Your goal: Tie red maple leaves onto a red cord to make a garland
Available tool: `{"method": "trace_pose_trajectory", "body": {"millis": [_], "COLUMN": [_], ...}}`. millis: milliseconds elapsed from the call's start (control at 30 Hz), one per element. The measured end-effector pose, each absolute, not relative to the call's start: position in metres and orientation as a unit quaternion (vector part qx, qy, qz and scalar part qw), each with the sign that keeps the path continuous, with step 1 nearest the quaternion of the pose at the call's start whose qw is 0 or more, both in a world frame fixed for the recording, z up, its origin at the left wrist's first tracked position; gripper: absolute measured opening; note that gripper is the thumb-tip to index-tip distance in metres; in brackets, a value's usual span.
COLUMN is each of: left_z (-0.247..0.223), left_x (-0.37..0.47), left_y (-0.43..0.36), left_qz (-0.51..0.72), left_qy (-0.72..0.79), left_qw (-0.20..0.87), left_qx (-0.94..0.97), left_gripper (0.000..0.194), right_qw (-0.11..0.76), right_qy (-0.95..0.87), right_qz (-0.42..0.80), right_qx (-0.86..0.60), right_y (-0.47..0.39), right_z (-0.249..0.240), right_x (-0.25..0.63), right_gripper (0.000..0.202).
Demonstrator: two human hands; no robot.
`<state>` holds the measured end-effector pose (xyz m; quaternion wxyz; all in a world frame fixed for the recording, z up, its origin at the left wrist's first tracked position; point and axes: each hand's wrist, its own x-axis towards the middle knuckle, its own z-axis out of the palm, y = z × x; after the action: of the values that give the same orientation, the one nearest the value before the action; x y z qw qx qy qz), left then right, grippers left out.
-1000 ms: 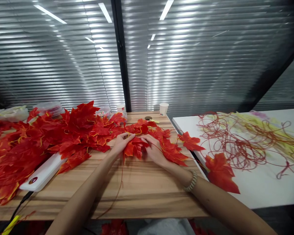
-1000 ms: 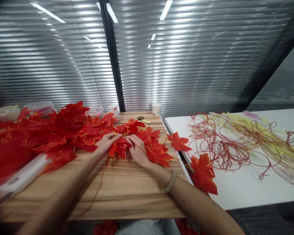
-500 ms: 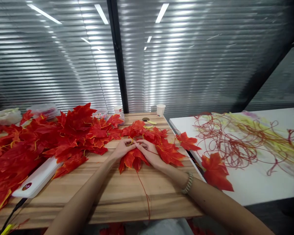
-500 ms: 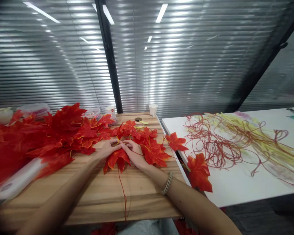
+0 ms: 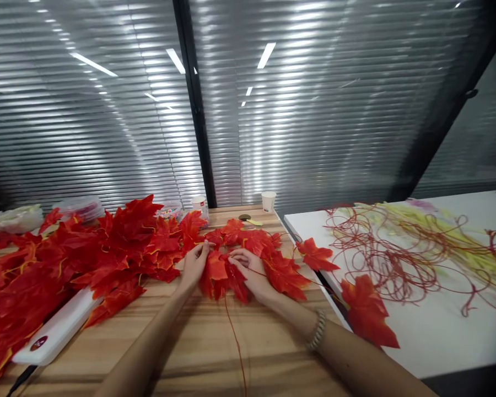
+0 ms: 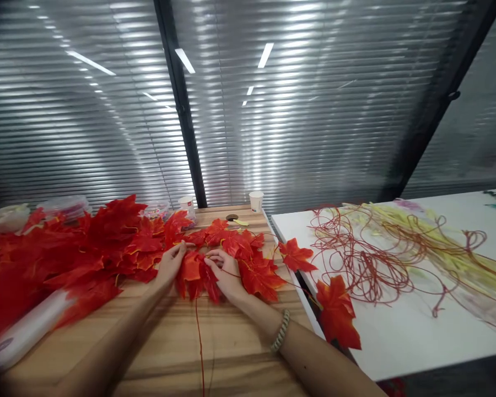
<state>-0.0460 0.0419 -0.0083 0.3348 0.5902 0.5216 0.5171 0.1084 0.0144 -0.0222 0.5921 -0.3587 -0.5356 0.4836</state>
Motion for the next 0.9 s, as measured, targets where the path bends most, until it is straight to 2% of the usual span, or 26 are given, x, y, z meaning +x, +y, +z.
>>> {"method": "trace_pose_trajectory", "body": {"millis": [67,300,433,667,900], "left_z": [-0.012,-0.024,-0.02,-0.011,-0.007], "left_x": [-0.047,-0.044,-0.053,-0.049,-0.032], "left_y": [0.044,0.043,0.042,0.035,0.023], "left_qz": [0.515,0.444,0.387,0.43,0.506], "left_qy": [0.522,0.512,0.509,0.528,0.446], "left_qw": [0.314,0.29,0.213,0.141,0.228], "left_qx": [0.604,0.676,0.739,0.719,0.702], "left_gripper": [0.047,0.034,0.028,0.017,0.016], "right_qw": [0.6,0.605,0.618,0.614,0.617], "right_qy": [-0.546,-0.581,-0.562,-0.581,-0.572], "right_qz": [0.461,0.384,0.386,0.367,0.381], "right_qx": [-0.359,-0.387,-0.391,-0.389,-0.383], "right_y": [0.013,0.012,0.013,0.014,0.013], "right_z": [-0.019,-0.023,-0.026,-0.028,-0.027], "right_x": [0.109,0.105,0.104,0.11,0.106], "right_gripper": [0.019,0.016,0.015,0.016,0.013]}}
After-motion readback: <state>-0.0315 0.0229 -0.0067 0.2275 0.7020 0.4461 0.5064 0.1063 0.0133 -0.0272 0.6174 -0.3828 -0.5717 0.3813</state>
